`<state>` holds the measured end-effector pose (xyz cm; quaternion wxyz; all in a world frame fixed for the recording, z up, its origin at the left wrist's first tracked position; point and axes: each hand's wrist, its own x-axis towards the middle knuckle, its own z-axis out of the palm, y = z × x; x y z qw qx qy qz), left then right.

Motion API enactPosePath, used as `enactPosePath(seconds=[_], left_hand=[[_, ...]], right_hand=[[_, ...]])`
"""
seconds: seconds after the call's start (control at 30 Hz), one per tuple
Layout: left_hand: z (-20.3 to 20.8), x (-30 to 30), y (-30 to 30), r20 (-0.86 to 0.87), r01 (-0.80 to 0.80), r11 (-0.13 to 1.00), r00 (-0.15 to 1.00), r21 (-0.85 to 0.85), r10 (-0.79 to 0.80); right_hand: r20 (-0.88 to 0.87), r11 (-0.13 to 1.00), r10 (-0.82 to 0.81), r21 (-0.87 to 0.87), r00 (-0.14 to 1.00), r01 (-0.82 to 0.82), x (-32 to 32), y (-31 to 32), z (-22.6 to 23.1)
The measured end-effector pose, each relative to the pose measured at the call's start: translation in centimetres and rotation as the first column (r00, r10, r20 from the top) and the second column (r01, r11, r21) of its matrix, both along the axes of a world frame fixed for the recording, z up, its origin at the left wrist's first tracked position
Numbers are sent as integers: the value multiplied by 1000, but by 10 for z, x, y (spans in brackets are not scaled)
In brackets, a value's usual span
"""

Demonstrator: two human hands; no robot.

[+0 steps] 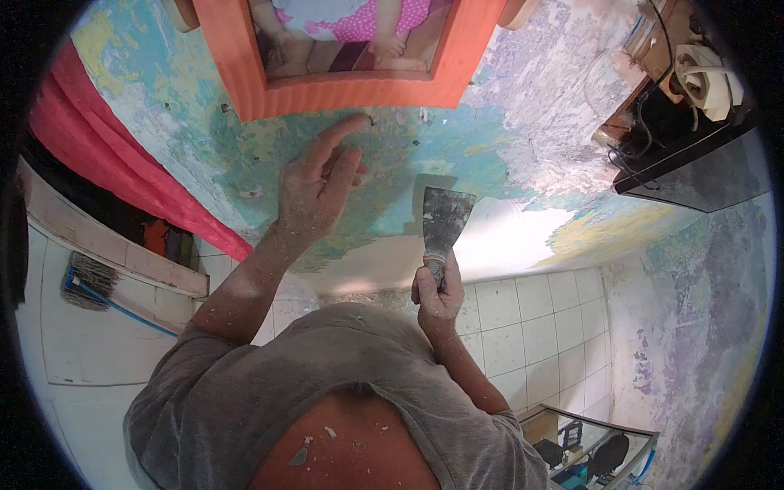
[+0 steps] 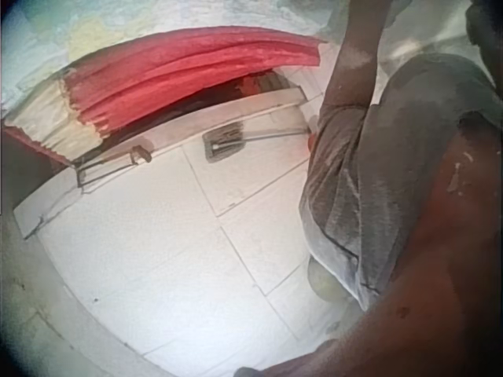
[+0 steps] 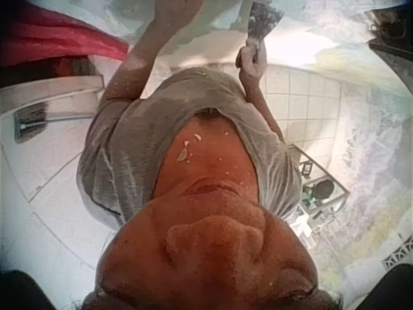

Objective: The person scrapes old paint and plaster off a wall using a putty knife.

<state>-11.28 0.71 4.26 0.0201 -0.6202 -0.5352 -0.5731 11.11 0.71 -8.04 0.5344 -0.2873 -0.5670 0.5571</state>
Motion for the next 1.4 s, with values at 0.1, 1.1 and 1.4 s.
enactPosePath(seconds=[0.1,1.1,1.4], left_hand=[[9,5,-2,353,168,985,924,-30,-147],[45,26,2,-571,-226,960,816,-164,94],[-8,32,2,-428,102,995,899,6,-90]], right_hand=[[2,1000,-16,-3,1000,16,1,1,-2],[-85,992,-24,-128,996,13,13,-5,-1],[-46,985,-23,-172,999,15,15,-8,4]])
